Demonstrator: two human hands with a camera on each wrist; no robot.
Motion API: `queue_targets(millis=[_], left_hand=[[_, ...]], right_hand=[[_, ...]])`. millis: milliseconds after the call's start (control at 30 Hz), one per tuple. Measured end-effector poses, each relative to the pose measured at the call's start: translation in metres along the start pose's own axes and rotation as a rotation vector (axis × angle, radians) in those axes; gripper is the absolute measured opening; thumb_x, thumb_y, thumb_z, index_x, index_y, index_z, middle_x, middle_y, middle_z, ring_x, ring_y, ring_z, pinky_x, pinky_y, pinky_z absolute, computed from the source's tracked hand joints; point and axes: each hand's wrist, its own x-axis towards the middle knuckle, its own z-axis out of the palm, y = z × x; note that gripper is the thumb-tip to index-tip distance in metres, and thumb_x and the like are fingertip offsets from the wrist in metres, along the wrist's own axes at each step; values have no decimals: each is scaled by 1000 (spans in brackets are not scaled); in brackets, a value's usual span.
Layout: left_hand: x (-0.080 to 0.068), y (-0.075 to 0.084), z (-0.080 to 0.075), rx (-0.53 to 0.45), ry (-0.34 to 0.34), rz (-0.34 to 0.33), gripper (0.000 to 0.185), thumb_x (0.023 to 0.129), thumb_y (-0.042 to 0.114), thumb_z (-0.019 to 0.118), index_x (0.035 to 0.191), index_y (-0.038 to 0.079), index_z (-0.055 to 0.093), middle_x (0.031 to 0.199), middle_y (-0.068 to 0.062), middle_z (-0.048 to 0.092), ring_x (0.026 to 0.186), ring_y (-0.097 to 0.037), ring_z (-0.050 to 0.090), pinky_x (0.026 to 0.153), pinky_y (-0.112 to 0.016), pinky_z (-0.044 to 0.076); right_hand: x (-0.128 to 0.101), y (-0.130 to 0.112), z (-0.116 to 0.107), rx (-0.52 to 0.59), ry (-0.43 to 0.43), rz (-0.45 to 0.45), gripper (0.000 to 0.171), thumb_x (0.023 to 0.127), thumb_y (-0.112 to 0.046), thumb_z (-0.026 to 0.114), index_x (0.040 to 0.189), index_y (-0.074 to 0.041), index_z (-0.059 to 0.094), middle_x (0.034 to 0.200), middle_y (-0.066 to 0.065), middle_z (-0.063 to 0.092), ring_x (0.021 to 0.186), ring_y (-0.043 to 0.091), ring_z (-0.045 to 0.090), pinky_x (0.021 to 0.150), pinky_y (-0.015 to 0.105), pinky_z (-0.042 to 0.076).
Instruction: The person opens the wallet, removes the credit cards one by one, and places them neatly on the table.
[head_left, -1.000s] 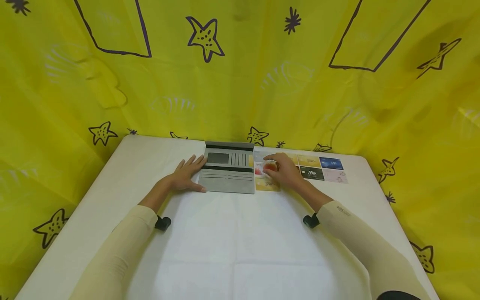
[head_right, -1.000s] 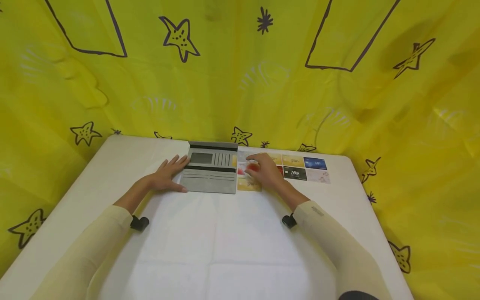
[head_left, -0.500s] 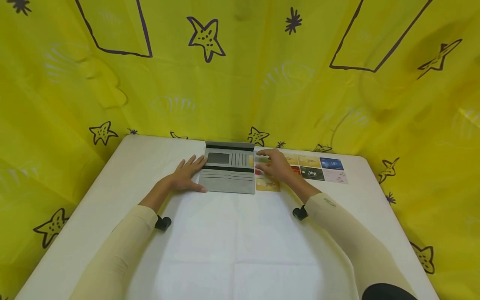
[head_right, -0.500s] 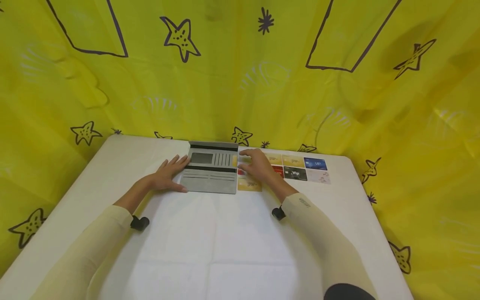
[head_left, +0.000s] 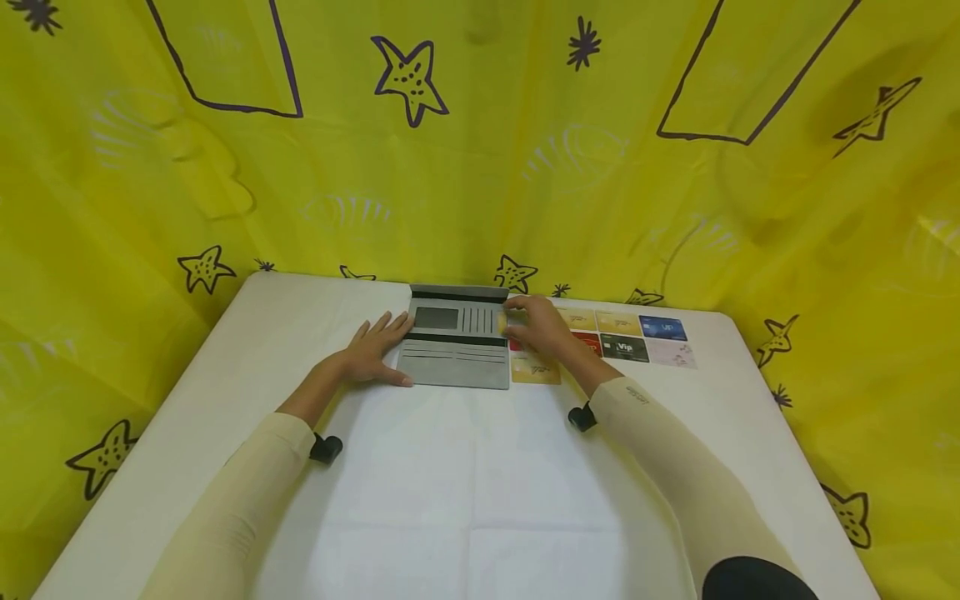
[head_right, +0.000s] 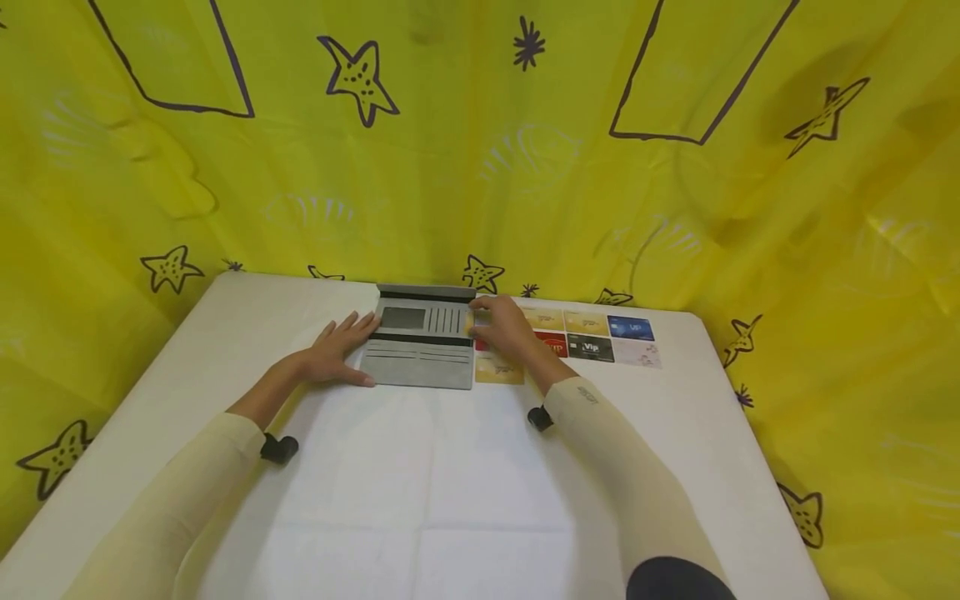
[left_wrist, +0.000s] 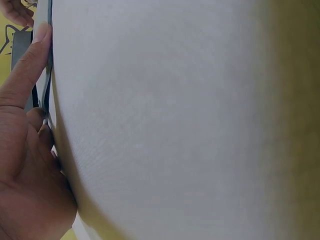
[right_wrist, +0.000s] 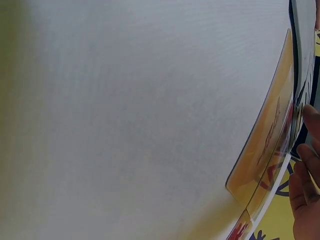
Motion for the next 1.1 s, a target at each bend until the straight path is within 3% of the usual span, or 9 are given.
queue_targets(millis=[500,933,1100], left_hand=[[-1,1,-2,7,4,6,117,87,47,84,168,4,11,175,-18,5,159,-42,-7,124,-62,-10],[-1,0,-1,-4,9,12,117,87,47,84,168,4,11,175,-19,5,159,-42,-7,123,-62,-10],[-3,1,-2,-11,7,13,117,87,46,85,168,3,12,175,-19,5,159,-43,-7,123,-63,-9]], right_hand=[[6,0,4,-32,-4,-16,42,91,-14,84,130,-4,73,126,13,69,114,31,55,105,46,47],[4,3,1,-149,-63,-110,51,100,-21,76,144,-1,63,127,15,65,118,31,52,101,44,50],[3,7,-1,-183,-69,-141,48,100,-19,75,142,0,64,131,15,68,121,33,52,105,45,48]])
